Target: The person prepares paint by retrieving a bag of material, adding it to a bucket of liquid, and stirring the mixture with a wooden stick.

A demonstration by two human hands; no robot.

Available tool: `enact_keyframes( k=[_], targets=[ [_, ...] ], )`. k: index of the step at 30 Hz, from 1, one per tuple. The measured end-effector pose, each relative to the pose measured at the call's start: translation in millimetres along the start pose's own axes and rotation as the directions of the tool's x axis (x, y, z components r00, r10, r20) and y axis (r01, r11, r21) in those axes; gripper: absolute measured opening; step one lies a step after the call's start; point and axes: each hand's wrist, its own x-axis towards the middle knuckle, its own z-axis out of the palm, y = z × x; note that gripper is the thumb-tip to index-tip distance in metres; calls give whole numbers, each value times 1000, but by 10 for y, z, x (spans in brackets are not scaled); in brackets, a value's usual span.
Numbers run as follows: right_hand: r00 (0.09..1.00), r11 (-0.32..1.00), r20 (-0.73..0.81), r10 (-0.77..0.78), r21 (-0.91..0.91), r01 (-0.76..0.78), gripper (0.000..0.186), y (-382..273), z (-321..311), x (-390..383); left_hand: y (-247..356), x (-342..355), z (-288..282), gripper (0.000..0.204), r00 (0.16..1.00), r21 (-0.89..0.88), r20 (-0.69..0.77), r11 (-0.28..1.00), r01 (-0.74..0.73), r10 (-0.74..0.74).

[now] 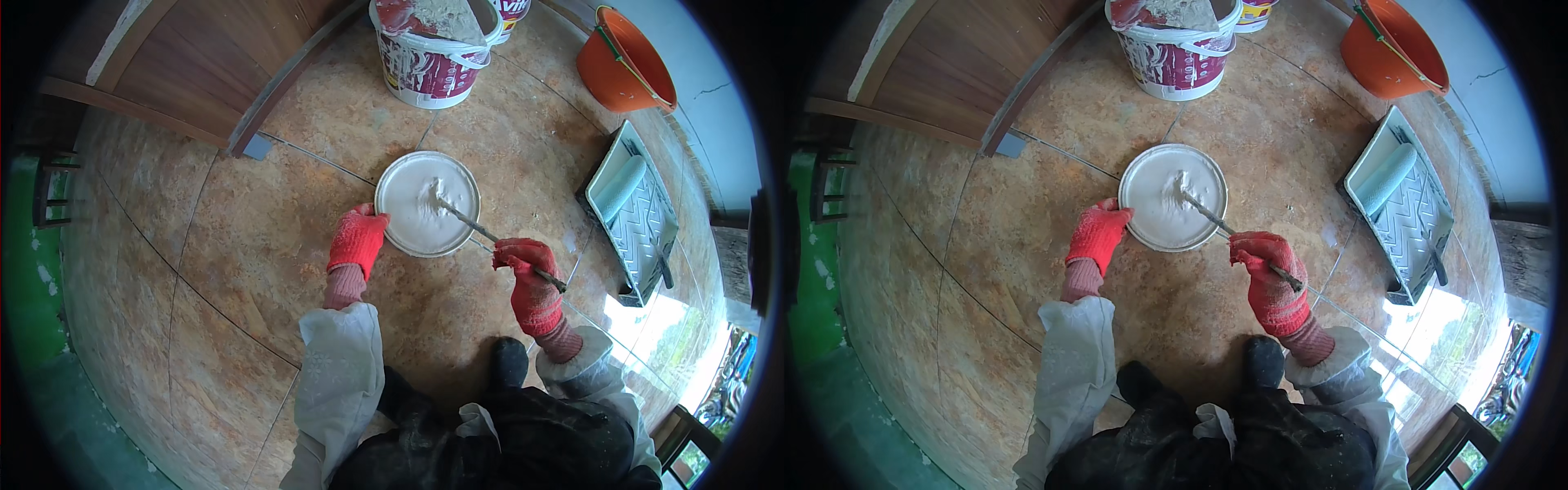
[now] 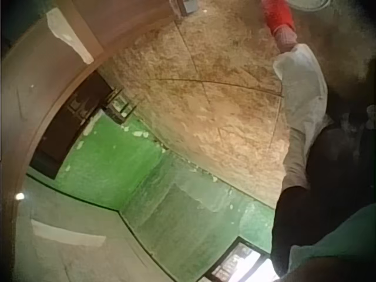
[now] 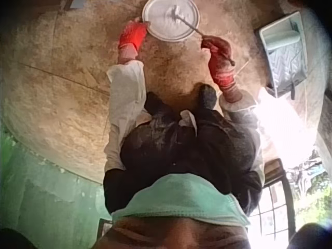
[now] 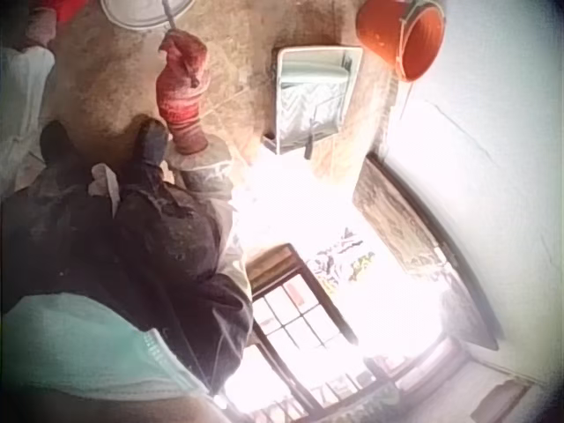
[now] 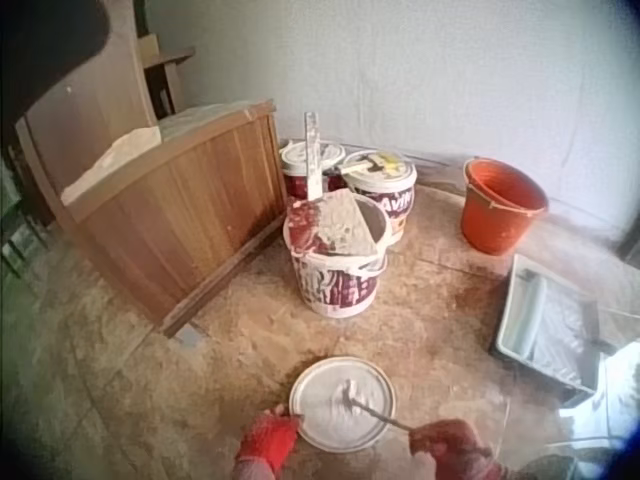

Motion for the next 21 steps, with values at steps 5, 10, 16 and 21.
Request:
enact_keyframes(
  k=[5, 10, 16, 21],
  targets=[
    [995, 992, -45, 88, 95, -83, 11, -35, -17, -15, -76, -15, -44, 29, 996, -141, 79, 989, 48, -37],
    [996, 990, -32, 86, 117, -82, 11, -51, -105, -54, 114, -165, -23, 24, 983, -279, 151, 950, 142, -102],
    [984, 965, -105, 146, 234, -118, 18, -132, -141, 157, 176, -345, 56, 25, 991, -275, 105, 955, 112, -85],
    [979, 967, -129, 160, 218, -129, 17, -31, -151, 337, 29, -319, 166, 24, 985, -281, 164, 955, 97, -52]
  ],
)
